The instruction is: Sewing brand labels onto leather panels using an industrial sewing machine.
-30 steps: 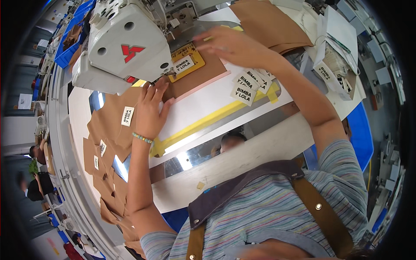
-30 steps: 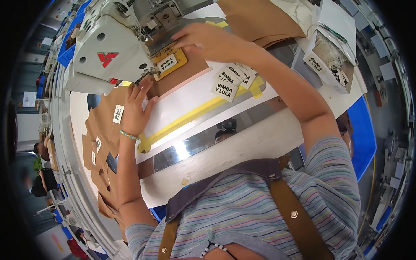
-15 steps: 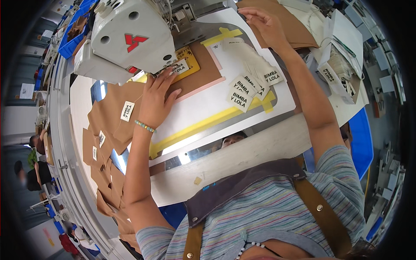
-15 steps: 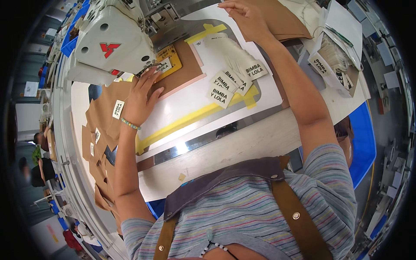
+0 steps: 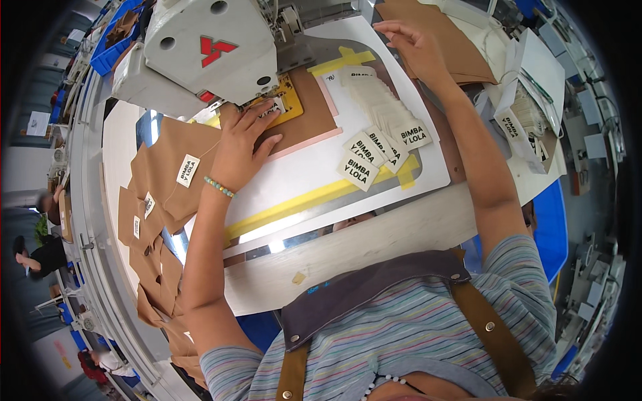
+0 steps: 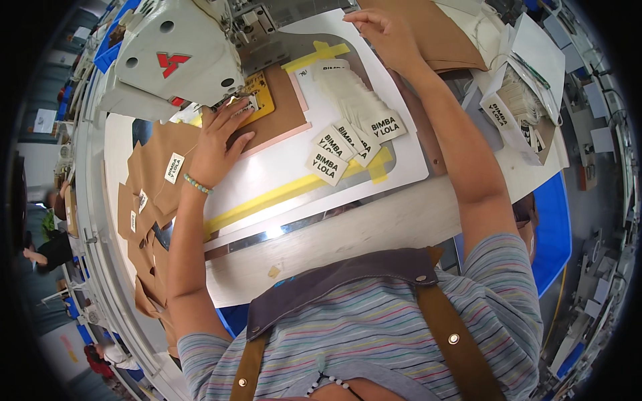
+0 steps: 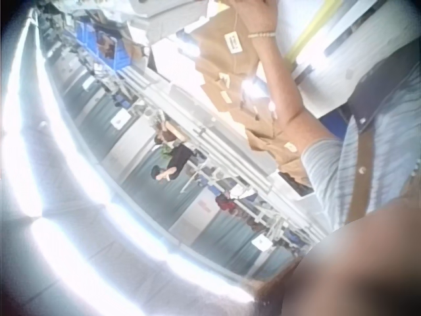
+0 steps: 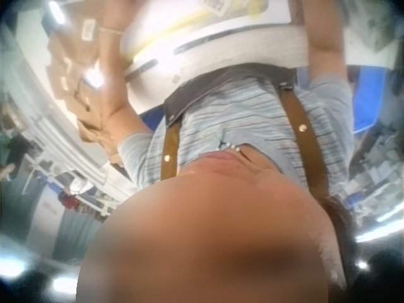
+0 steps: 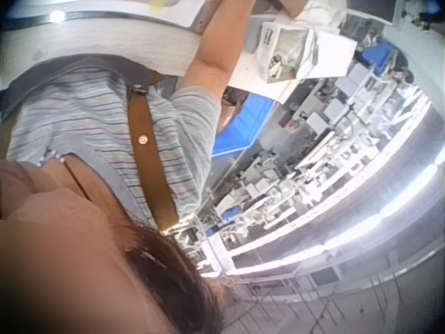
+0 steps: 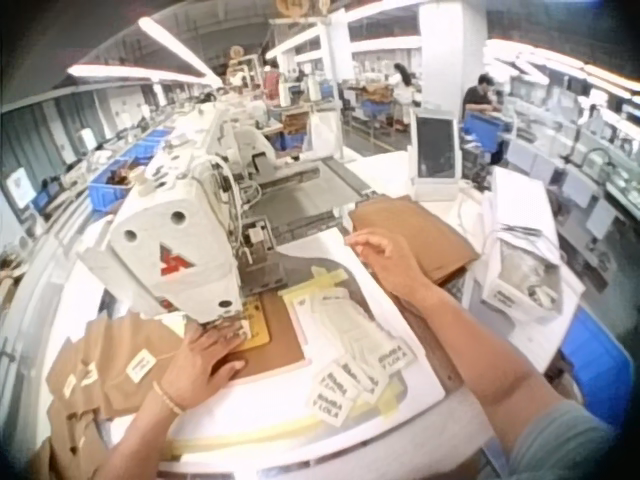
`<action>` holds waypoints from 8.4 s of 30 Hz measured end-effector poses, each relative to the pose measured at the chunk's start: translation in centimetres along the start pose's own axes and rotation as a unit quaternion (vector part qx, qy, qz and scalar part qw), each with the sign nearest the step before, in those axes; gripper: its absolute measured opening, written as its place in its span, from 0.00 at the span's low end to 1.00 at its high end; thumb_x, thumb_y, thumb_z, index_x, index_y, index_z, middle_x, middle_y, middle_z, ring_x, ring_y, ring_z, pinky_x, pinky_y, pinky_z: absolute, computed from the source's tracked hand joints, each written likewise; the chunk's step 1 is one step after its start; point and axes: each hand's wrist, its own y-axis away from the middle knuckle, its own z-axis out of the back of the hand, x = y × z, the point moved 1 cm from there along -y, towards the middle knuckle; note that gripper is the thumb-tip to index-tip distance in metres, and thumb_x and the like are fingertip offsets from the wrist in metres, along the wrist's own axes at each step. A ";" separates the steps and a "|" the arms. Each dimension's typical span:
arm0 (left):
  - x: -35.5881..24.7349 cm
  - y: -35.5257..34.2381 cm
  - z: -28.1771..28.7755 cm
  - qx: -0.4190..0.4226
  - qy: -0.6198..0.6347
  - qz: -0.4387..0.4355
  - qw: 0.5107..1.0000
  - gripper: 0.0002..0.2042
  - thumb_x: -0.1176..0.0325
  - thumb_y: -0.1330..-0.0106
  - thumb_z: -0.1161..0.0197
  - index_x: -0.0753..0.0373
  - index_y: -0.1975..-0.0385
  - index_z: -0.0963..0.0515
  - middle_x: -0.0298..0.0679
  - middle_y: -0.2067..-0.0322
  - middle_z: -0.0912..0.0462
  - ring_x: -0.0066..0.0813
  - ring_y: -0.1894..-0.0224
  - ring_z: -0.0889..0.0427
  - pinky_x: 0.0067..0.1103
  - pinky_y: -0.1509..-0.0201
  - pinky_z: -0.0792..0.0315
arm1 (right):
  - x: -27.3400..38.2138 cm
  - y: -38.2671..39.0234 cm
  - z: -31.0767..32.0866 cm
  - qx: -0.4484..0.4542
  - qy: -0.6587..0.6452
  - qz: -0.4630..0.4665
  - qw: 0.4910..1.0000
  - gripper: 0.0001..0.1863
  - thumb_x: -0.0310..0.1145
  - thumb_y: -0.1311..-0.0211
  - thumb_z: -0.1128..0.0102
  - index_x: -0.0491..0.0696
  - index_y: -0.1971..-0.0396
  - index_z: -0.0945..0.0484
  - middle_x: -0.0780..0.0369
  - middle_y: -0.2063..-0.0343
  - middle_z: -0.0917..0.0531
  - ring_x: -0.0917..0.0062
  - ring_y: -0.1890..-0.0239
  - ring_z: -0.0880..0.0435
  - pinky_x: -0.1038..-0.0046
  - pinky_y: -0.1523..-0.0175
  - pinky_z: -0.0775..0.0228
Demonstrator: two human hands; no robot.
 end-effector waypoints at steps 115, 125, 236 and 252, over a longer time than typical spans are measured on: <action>-6.0 1.9 2.7 -0.050 -0.018 -0.028 0.998 0.11 0.71 0.34 0.26 0.65 0.54 0.14 0.42 0.48 0.11 0.44 0.51 0.11 0.34 0.49 0.17 | 5.2 3.8 8.8 0.011 0.555 -0.028 0.832 0.13 0.38 0.31 0.39 0.56 0.55 0.07 0.57 0.57 0.08 0.56 0.55 0.10 0.59 0.49 0.18; -12.5 -6.3 -2.1 -0.089 0.092 -0.147 0.981 0.18 0.70 0.35 0.26 0.64 0.46 0.17 0.44 0.44 0.14 0.45 0.49 0.12 0.36 0.47 0.17 | 6.1 3.8 5.4 -0.134 0.440 0.205 0.864 0.09 0.33 0.34 0.36 0.48 0.63 0.09 0.55 0.65 0.09 0.56 0.62 0.10 0.56 0.56 0.18; -5.9 8.1 -0.5 -0.072 -0.073 0.047 0.994 0.20 0.74 0.31 0.30 0.64 0.39 0.18 0.42 0.37 0.14 0.49 0.34 0.18 0.37 0.32 0.22 | 7.9 13.3 -3.8 0.251 0.461 0.205 0.826 0.34 0.56 0.20 0.47 0.44 0.30 0.24 0.63 0.21 0.32 0.66 0.17 0.43 0.48 0.14 0.56; -7.3 7.3 0.8 -0.082 -0.010 0.035 0.996 0.20 0.74 0.32 0.28 0.62 0.39 0.16 0.43 0.42 0.12 0.48 0.36 0.17 0.37 0.34 0.22 | 13.5 15.3 -2.9 0.255 0.338 0.113 0.899 0.09 0.36 0.34 0.29 0.46 0.63 0.16 0.60 0.60 0.18 0.61 0.54 0.18 0.59 0.49 0.25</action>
